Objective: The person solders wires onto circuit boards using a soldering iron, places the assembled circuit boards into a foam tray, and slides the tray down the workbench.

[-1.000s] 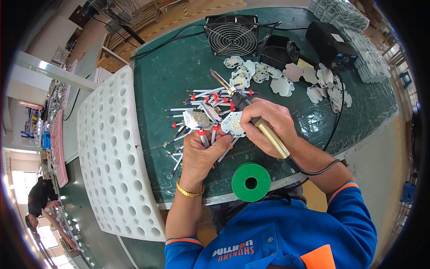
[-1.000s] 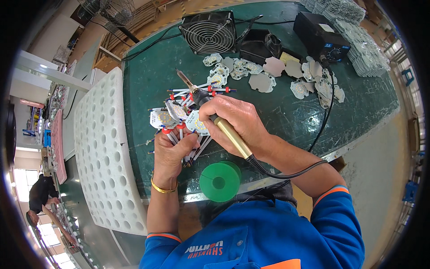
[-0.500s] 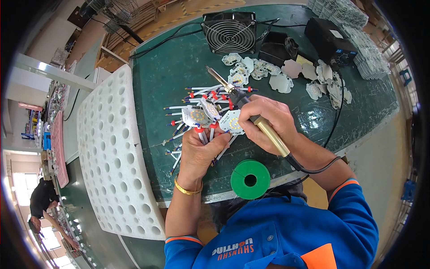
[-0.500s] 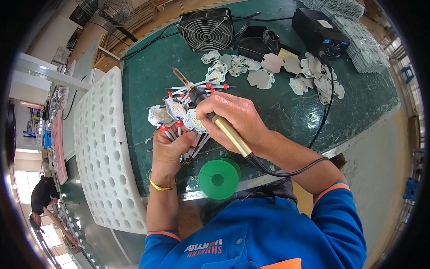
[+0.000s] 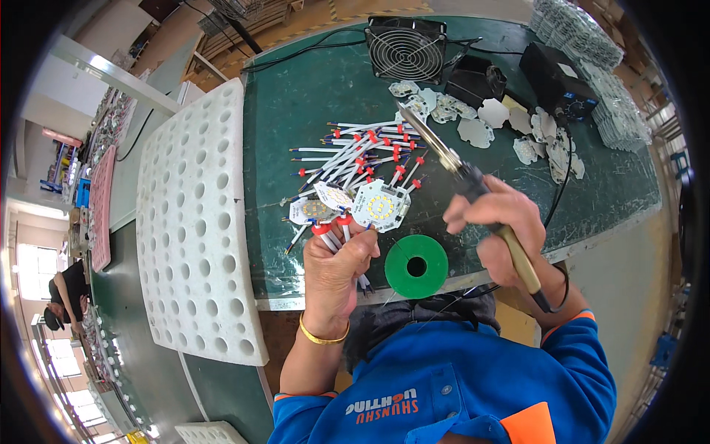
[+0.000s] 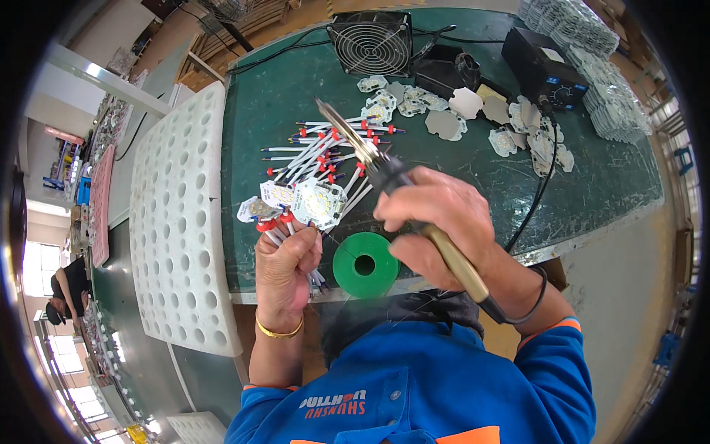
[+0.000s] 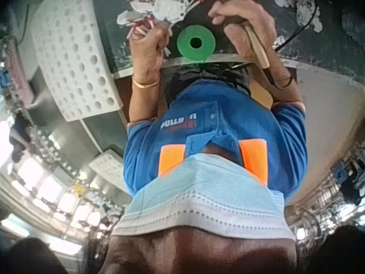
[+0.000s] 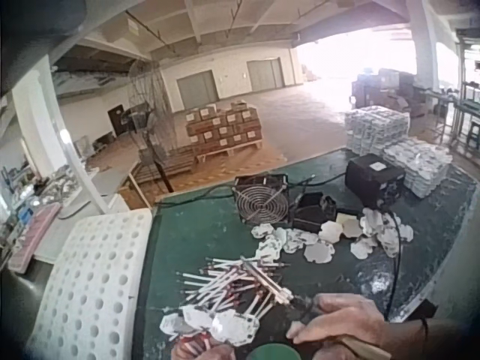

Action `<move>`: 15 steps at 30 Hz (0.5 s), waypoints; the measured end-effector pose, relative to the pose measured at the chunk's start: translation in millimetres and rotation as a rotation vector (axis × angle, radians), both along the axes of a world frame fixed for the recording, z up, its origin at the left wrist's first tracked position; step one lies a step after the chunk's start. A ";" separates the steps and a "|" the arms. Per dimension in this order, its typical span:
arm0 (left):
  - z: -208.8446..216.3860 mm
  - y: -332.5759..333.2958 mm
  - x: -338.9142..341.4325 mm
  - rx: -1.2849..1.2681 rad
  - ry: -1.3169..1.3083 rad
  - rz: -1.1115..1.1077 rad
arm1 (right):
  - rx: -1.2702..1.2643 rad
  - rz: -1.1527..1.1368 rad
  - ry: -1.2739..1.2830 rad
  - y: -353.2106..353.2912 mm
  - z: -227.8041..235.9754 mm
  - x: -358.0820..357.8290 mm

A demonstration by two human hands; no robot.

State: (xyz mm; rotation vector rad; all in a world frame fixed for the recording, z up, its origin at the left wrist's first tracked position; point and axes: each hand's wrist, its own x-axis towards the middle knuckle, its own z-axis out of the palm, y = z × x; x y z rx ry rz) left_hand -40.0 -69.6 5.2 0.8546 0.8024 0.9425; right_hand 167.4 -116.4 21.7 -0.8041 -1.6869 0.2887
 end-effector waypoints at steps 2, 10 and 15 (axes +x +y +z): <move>-2.3 -6.4 3.6 -0.014 -0.019 0.008 | -0.054 0.060 -0.074 -11.8 1.7 6.3; -4.4 -11.3 6.5 -0.019 -0.014 -0.018 | 0.095 0.053 -0.012 -24.6 -11.6 1.9; 1.5 -14.2 6.0 -0.035 0.010 0.022 | 0.123 0.081 0.007 -33.4 -5.8 2.8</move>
